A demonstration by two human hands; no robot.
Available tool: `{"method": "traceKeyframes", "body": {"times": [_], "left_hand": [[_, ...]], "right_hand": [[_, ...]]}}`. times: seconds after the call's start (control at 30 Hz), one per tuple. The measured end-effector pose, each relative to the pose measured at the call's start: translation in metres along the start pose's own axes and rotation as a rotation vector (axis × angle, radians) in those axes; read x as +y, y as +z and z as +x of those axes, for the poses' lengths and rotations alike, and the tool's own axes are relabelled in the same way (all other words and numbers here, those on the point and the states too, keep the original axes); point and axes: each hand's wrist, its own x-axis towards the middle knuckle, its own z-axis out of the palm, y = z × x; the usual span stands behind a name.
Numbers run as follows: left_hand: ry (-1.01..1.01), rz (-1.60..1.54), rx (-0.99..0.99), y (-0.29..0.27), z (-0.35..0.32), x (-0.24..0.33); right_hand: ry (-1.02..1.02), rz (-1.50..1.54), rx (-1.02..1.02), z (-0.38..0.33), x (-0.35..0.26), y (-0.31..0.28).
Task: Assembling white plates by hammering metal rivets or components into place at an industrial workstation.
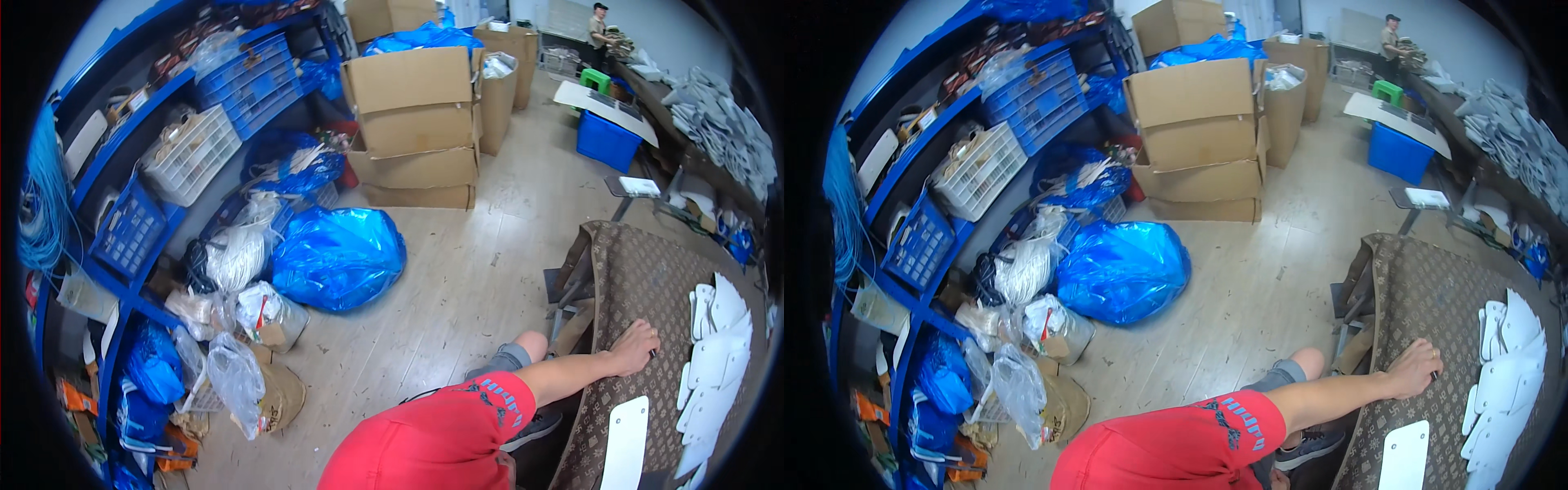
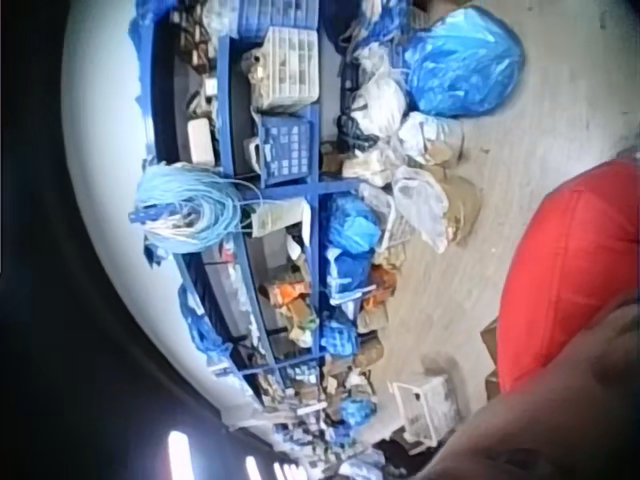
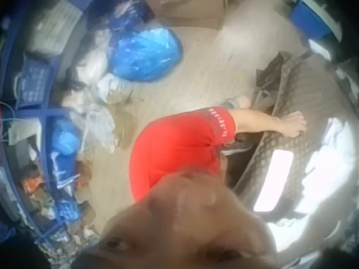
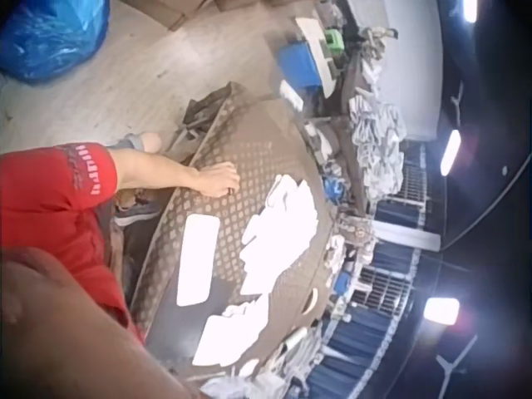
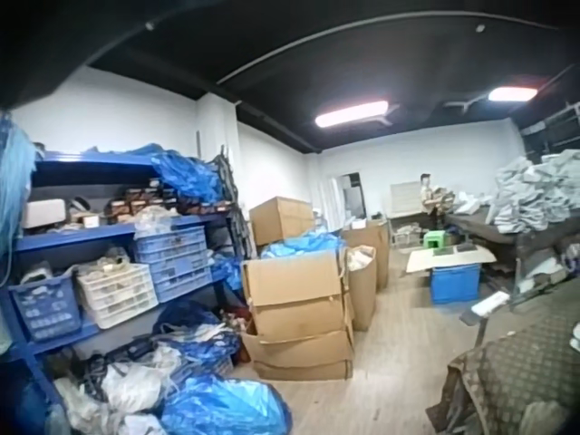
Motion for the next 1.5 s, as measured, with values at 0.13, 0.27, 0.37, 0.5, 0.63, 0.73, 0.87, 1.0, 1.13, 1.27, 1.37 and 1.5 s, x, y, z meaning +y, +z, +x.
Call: {"method": "traceKeyframes", "body": {"times": [0.13,0.27,0.37,0.5,0.63,0.73,0.87,1.0,1.13,1.27,1.37,1.5], "left_hand": [[0.031,-0.043,-0.041,0.006,0.013,0.013],[0.035,-0.002,-0.034,0.004,0.008,0.010],[0.025,0.014,-0.036,0.002,0.005,0.014],[0.031,0.001,-0.047,0.000,0.001,0.010],[0.034,0.016,-0.039,-0.007,0.002,0.009],[0.021,0.037,-0.058,-0.006,0.004,0.012],[-0.007,0.008,-0.199,0.008,0.025,0.029],[0.047,0.098,-0.074,-0.016,0.014,0.016],[0.022,0.035,-0.148,-0.011,0.011,0.015],[0.008,0.062,-0.173,-0.019,0.007,0.011],[0.015,0.059,-0.180,-0.017,0.010,0.017],[0.018,0.079,-0.179,-0.014,0.012,0.020]], "right_hand": [[-0.007,0.083,0.081,0.009,0.017,0.013],[-0.062,0.082,0.050,0.043,0.011,0.007],[-0.073,0.049,0.023,0.051,0.017,-0.014],[-0.069,0.041,0.025,0.042,-0.024,-0.036],[-0.073,0.048,0.014,0.053,-0.014,-0.034],[-0.070,0.084,0.018,0.067,0.010,-0.029],[-0.006,0.259,0.226,0.100,0.117,0.004],[-0.461,0.248,0.513,0.116,0.095,0.027],[-0.209,0.292,0.477,0.074,0.041,0.010],[0.108,0.362,0.383,0.019,-0.042,-0.010],[0.105,0.376,0.416,0.017,-0.041,-0.008],[0.097,0.401,0.426,0.018,-0.035,-0.011]]}}
